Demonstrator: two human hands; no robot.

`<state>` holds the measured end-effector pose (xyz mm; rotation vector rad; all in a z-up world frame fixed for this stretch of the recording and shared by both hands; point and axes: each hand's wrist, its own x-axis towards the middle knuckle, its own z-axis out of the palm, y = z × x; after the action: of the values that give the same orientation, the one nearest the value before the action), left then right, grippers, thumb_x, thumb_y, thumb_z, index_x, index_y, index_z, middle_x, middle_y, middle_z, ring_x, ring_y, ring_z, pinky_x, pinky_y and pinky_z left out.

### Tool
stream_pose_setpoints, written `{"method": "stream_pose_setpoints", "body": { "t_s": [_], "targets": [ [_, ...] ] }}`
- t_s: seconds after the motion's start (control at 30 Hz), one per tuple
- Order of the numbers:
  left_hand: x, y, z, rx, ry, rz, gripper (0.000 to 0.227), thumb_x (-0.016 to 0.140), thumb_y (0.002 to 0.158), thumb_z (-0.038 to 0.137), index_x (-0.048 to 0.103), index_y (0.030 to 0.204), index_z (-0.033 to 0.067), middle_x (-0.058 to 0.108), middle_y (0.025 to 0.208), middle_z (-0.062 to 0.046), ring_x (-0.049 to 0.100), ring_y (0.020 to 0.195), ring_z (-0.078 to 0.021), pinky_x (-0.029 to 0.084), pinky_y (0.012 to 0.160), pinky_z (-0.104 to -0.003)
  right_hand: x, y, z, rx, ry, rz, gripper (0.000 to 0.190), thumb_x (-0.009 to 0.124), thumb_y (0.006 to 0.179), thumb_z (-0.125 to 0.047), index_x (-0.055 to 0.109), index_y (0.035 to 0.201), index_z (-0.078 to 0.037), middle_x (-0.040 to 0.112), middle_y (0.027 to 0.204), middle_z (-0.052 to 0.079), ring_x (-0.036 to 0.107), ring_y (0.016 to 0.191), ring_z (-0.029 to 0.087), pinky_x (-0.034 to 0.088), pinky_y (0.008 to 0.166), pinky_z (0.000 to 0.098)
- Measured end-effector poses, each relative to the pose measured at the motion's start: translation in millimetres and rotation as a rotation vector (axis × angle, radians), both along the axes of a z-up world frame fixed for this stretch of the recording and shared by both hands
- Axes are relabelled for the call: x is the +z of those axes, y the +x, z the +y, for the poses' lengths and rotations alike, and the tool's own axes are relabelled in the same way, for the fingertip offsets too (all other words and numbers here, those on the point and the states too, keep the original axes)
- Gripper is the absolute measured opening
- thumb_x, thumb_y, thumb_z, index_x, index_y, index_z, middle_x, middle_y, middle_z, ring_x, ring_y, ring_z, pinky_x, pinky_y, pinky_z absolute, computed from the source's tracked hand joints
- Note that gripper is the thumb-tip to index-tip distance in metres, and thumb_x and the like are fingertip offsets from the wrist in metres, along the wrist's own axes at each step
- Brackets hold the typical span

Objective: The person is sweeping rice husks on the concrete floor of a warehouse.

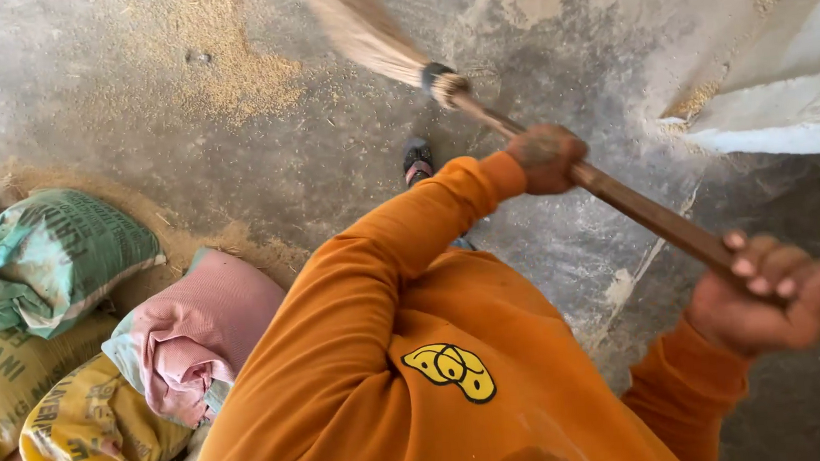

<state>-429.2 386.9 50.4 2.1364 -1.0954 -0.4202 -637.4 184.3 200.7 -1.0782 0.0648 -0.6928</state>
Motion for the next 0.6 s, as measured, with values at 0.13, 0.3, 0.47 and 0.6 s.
{"method": "stream_pose_setpoints", "body": {
  "t_s": [0.13, 0.3, 0.47, 0.6],
  "targets": [
    [5.5, -39.3, -50.0, -0.173, -0.047, 0.128, 0.026, 0.075, 0.079, 0.039, 0.073, 0.085, 0.0137, 0.073, 0.088, -0.014, 0.070, 0.089, -0.0371, 0.055, 0.080, -0.049, 24.3, -58.4, 11.3, -0.170, -0.034, 0.095, 0.036, 0.056, 0.121, -0.032, 0.050, 0.094, -0.010, 0.054, 0.069, 0.006, 0.063, 0.069, 0.021, 0.057, 0.083, 0.0427],
    [-41.9, -89.6, -73.3, -0.314, -0.056, 0.194, 0.029, 0.076, 0.080, 0.040, 0.074, 0.092, 0.0140, 0.072, 0.097, -0.014, 0.069, 0.095, -0.0355, 0.054, 0.084, -0.048, 5.1, -85.2, 28.6, -0.182, -0.379, 0.122, 0.022, 0.058, 0.119, -0.020, 0.053, 0.099, -0.012, 0.055, 0.071, 0.007, 0.062, 0.067, 0.021, 0.059, 0.090, 0.0464],
    [-46.5, -105.3, -2.8, -0.332, 0.017, 0.327, 0.034, 0.077, 0.077, 0.044, 0.076, 0.092, 0.0137, 0.075, 0.097, -0.013, 0.072, 0.096, -0.0341, 0.056, 0.082, -0.047, -21.0, -61.2, 78.5, -0.089, -0.380, 0.044, 0.015, 0.057, 0.117, -0.014, 0.056, 0.102, -0.011, 0.058, 0.075, 0.012, 0.061, 0.070, 0.026, 0.058, 0.095, 0.0544],
    [-53.4, -100.1, 110.7, -0.152, 0.192, 0.422, 0.026, 0.069, 0.085, 0.040, 0.079, 0.090, 0.0163, 0.077, 0.092, -0.014, 0.075, 0.090, -0.0351, 0.057, 0.083, -0.049, -52.8, -40.8, 142.8, 0.023, -0.045, 0.097, 0.005, 0.057, 0.111, -0.014, 0.057, 0.106, -0.013, 0.055, 0.073, 0.004, 0.056, 0.066, 0.018, 0.057, 0.079, 0.0446]
  ]
}}
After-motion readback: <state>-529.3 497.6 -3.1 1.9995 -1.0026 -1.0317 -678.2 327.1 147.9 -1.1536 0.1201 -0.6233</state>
